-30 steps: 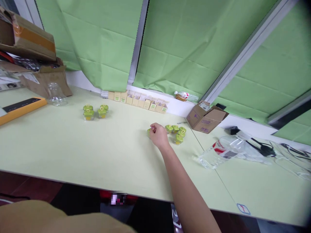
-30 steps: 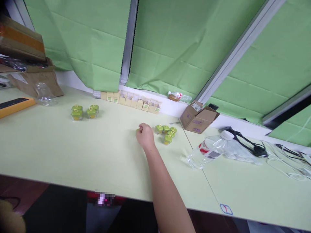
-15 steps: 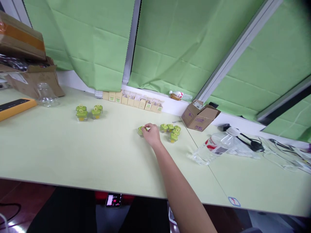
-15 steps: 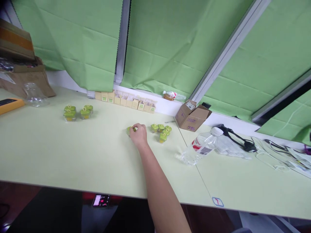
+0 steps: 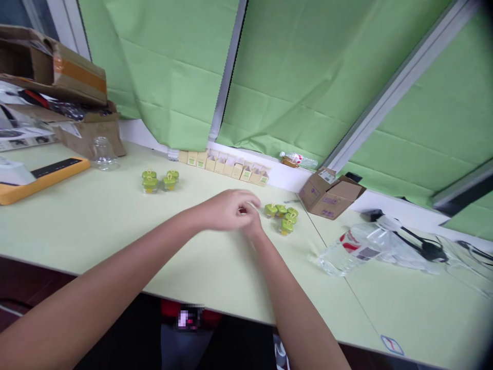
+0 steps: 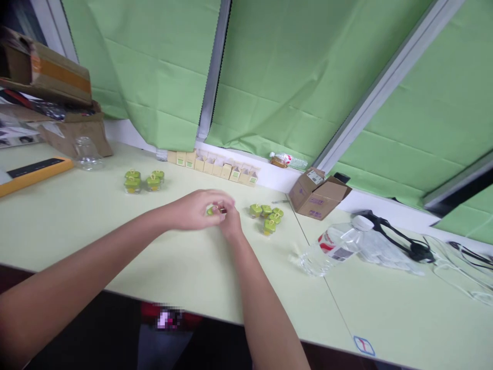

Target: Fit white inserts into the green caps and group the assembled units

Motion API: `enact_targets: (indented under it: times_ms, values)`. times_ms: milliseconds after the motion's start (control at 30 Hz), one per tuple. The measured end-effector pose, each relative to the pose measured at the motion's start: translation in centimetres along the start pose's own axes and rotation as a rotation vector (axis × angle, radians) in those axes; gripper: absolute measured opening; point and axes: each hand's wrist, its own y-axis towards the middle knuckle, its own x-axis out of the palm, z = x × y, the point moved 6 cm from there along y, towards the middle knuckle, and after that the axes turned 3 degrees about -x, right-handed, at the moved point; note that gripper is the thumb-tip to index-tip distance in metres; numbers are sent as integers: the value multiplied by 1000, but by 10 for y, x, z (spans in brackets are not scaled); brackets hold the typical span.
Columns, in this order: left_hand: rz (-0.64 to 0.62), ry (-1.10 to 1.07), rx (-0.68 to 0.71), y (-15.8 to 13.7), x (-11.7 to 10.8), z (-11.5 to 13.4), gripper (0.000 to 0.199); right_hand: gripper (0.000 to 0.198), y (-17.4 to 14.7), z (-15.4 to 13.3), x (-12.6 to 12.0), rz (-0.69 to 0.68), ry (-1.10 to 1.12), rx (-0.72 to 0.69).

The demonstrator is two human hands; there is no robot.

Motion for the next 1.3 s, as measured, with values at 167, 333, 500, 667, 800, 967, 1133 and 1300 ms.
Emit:
enact_targets:
  times_ms: [167, 333, 500, 667, 800, 967, 1133, 1300]
  values:
    - [34, -29, -178, 6, 11, -73, 70, 25, 4, 5, 2, 49, 120, 3]
    - [66, 9, -129, -2, 27, -94, 54, 28, 7, 9, 3, 130, 290, 34]
    - [148, 93, -247, -3, 13, -126, 51, 21, 2, 21, -6, 255, 688, 342]
    - [307, 276, -268, -10, -8, -132, 50, 16, -6, 23, -5, 109, 842, 536]
    - [301, 295, 2, -13, -6, -86, 50, 25, -11, 17, 4, -67, 740, 496]
    - [90, 145, 68, -14, 17, -54, 51, 30, -16, 9, 13, -253, 682, 453]
    - [44, -17, 55, -14, 22, -58, 46, 28, -19, 3, 14, -380, 577, 479]
    - [51, -94, 82, -9, 28, -61, 47, 27, -18, 1, 14, -355, 511, 488]
